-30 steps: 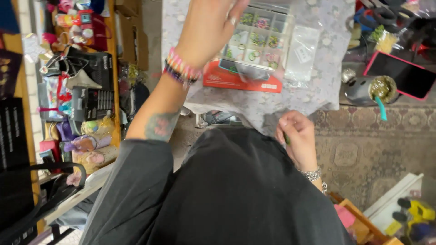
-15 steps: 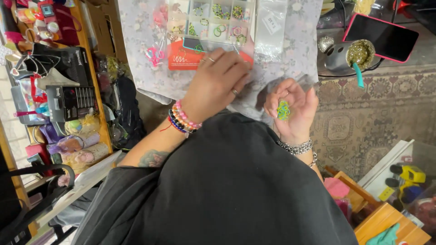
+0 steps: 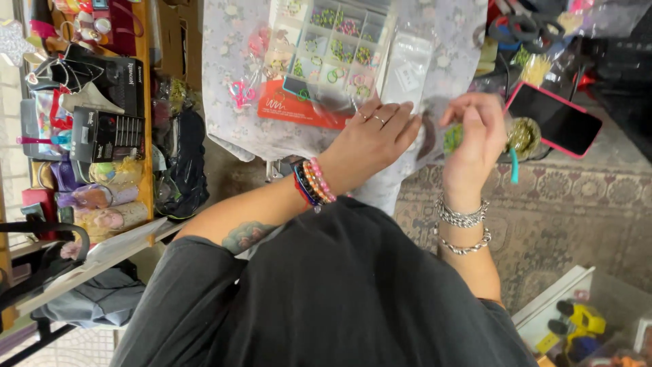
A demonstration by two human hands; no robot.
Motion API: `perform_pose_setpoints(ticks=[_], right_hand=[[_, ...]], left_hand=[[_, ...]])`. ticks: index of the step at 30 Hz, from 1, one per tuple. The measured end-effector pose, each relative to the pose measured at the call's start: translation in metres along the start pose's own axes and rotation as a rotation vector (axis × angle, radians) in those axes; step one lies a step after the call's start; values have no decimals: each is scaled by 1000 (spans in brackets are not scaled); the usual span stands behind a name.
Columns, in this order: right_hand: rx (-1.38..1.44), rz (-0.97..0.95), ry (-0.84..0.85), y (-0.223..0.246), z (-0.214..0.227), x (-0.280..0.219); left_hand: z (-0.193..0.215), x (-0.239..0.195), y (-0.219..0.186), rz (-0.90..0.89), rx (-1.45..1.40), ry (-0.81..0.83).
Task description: The person organizes small craft items, including colorful rubber bands and beads, into a clear plastic compartmentalized box. They pick up items from a table covered with a floral cloth and place them into specific sections of the organizer. The person also briefly handles a metal cup with a straw.
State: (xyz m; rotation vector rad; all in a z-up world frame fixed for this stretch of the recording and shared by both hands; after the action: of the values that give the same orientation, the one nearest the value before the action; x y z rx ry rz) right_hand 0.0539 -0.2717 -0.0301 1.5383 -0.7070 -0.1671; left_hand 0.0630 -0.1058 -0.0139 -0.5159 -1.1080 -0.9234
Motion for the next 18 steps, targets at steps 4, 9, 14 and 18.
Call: perform_pose_setpoints(ticks=[4,9,14,18], right_hand=[[-592,453,210,47,-48,39],[-735,561,410,27,-67,72],[-1017,854,409,4,-67,101],[-1014,989,331,-4,-75,109]], left_hand=[[-7,0,1,50,105,182],[25,-5,-2,89,40,263],[69,-48,21,237,-55,173],[92,-54,48,404,50,186]])
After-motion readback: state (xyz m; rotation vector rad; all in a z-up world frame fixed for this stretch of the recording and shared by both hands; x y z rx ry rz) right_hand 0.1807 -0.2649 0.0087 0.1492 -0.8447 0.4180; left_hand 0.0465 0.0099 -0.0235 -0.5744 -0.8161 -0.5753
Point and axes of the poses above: each hand's wrist, its own x-axis towards the middle knuckle, its own z-axis out of the back of the hand, y = z × x, the point moved 5 cm from there along x, towards the middle knuckle, and after that the axes turned 13 degrees about -y, right-handed, at the moved point
